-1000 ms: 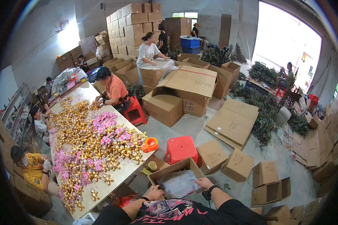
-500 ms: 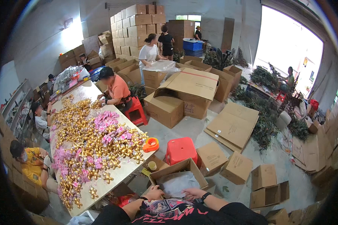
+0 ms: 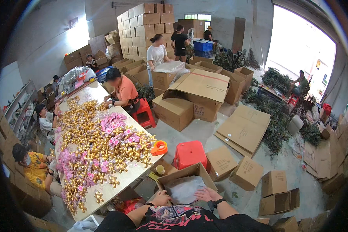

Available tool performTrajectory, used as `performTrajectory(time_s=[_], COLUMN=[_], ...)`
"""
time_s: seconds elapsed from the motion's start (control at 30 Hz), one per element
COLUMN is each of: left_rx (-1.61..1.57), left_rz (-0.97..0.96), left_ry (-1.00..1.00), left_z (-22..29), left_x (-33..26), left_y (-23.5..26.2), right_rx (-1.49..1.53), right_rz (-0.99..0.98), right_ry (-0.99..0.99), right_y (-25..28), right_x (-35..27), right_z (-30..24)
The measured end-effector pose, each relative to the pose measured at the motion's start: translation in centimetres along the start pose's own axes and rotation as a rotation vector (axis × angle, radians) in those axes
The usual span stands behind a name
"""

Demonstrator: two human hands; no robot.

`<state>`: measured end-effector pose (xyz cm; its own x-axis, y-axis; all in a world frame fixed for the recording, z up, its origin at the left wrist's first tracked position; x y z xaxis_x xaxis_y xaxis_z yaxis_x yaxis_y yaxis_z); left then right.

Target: Packing gold and pink ornaments into a cardboard box and sealing it with tape.

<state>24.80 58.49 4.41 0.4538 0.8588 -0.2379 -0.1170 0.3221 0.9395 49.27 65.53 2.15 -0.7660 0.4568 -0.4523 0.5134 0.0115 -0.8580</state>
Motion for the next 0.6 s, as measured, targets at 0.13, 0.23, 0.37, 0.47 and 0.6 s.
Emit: performTrajectory(time_s=[0.13,0.23,0.37,0.47,0.6], left_rx=[0.006,-0.013,-0.01,-0.003,-0.011], left_rz=[-0.032,-0.037,-0.026,-0.014,-0.044], left_ry=[-0.008,0.004,-0.017,-0.031,0.006], left_z=[0.4,0.4,0.5,0.5,0.7], left_x=[0.2,0.2,0.5,0.4,0.1], left_y=[0.4,0.5,0.5,0.3,0.7], right_rx=[0.05,0.083,-0.043,0.048,0.185], right_rz=[0.169,0.179,0.243,0.284,0.245], right_ry=[0.217,0.27,0.419,0.316,0.279], right_y=[1.6,2.9,4.0,4.9,2.9], right_x=[-1.8,-1.3,0.5,1.7,0.7], right_z=[-4.2,-4.3,-3.4,-0.6,0.4])
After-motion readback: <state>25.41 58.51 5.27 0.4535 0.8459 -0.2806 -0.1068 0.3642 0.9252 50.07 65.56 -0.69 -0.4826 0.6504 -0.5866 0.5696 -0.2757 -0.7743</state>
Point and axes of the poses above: each hand's wrist, its own x-axis towards the middle knuckle, its own y-axis out of the back of the hand, z = x × y, the point moved 9 cm from there along x, towards the middle knuckle, and after that the axes turned 4 degrees about x, right-handed, at the moved point
